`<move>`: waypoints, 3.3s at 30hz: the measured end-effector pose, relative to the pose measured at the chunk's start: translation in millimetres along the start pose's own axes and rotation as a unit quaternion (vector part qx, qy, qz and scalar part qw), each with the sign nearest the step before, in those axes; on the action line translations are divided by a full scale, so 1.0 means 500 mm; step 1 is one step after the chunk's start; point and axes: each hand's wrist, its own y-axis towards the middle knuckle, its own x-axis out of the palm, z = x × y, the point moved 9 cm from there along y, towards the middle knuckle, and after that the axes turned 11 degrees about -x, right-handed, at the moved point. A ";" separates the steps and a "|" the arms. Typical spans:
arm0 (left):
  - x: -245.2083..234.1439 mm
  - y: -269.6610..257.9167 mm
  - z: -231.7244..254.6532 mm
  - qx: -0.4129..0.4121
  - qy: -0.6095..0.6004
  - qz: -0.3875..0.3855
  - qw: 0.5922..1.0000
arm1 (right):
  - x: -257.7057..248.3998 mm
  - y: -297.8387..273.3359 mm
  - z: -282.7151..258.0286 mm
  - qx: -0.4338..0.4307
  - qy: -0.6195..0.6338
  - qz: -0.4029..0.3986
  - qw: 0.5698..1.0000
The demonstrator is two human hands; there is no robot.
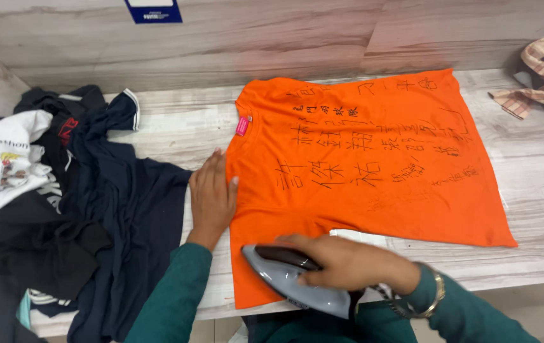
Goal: The person irons a plaid shirt and an orange t-shirt on a wooden table. They smooth the fabric with one hand while moving the iron with the other, then set the shirt aside and begin ironing the t-shirt.
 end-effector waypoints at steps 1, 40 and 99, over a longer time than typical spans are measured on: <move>-0.003 -0.017 0.000 -0.005 0.017 -0.011 1.000 | -0.019 -0.007 0.009 0.017 0.042 0.018 0.999; -0.012 -0.090 -0.040 -0.093 0.134 -0.224 0.961 | -0.155 0.299 0.027 0.031 -0.106 0.170 0.979; 0.044 -0.025 0.004 -0.110 0.324 -0.560 0.754 | -0.175 0.221 0.123 0.058 -0.190 0.271 0.942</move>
